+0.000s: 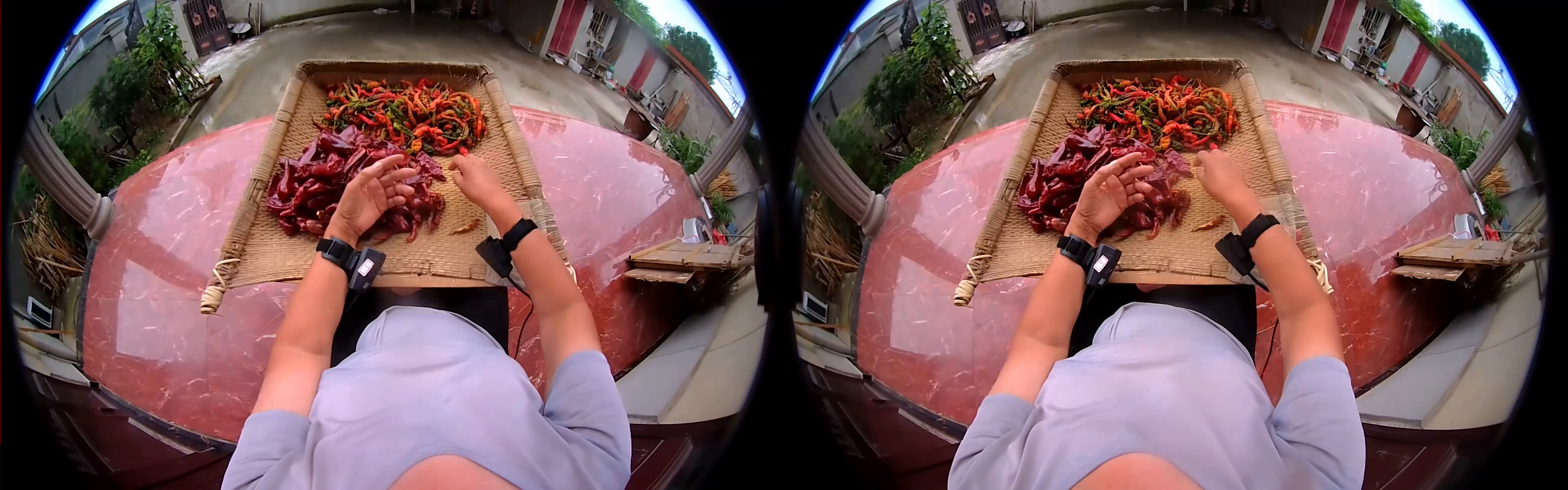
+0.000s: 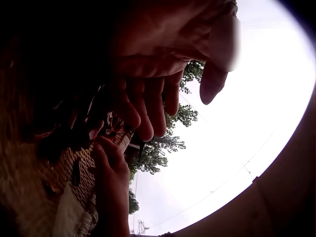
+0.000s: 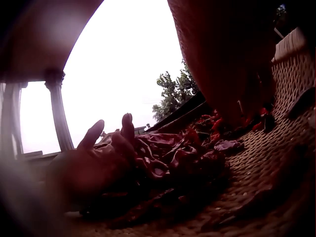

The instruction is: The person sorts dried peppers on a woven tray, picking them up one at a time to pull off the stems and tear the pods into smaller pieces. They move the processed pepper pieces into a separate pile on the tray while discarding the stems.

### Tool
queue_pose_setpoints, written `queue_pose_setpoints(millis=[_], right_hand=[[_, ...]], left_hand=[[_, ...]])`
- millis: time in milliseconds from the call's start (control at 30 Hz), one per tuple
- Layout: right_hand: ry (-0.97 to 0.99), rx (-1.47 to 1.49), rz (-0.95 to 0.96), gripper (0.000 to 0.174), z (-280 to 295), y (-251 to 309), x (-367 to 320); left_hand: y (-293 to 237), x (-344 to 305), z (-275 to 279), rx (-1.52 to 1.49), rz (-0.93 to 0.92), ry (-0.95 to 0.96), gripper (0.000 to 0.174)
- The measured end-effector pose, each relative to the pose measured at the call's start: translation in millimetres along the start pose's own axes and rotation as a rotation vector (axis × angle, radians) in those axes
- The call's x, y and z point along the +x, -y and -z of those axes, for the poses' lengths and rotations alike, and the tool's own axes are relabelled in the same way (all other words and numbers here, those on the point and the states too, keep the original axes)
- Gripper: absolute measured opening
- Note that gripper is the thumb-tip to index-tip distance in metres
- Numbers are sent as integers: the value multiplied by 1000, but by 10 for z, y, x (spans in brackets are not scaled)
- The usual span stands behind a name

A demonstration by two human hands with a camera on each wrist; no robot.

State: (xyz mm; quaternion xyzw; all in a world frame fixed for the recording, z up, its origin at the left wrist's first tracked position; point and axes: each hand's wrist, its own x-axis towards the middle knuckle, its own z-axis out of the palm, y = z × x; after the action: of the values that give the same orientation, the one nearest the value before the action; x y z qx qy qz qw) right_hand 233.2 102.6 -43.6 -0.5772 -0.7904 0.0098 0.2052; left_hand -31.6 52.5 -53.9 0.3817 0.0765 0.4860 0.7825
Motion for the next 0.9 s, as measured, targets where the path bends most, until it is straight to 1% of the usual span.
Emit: queue_pose_setpoints(millis=[67, 133, 167, 267, 300, 400, 500, 600, 700, 800, 833, 900], right_hand=[[68, 33, -83, 20, -58, 219, 17], [83, -49, -91, 23, -155, 294, 45], [90, -90, -95, 25, -214, 295, 67], [36, -84, -76, 24, -413, 163, 110], [-3, -41, -75, 21, -382, 186, 91], [103, 39, -132, 21, -225, 194, 28], [68, 118, -177, 20, -200, 18, 27], [78, 53, -154, 19, 41, -153, -15], [42, -264, -251, 20, 226, -224, 7], [-94, -231, -156, 22, 158, -198, 17], [21, -191, -193, 23, 163, -95, 80], [60, -120, -114, 26, 17, 33, 133]], left_hand=[[11, -13, 8, 16, 13, -7, 53], [17, -23, 20, 19, 21, -6, 54], [25, -30, 22, 20, 21, -7, 55], [57, -43, 65, 0, 24, 15, 56], [60, -59, 64, 2, 23, 18, 55], [52, -67, 89, -4, 33, 17, 54], [83, -77, 110, -14, 39, 19, 53], [71, -77, 94, 16, 47, 2, 52], [63, -78, 73, 42, 47, -16, 50], [73, -68, 50, 38, 45, -9, 49], [71, -68, 51, 39, 44, -11, 49], [60, -75, 38, 43, 44, -22, 49]])
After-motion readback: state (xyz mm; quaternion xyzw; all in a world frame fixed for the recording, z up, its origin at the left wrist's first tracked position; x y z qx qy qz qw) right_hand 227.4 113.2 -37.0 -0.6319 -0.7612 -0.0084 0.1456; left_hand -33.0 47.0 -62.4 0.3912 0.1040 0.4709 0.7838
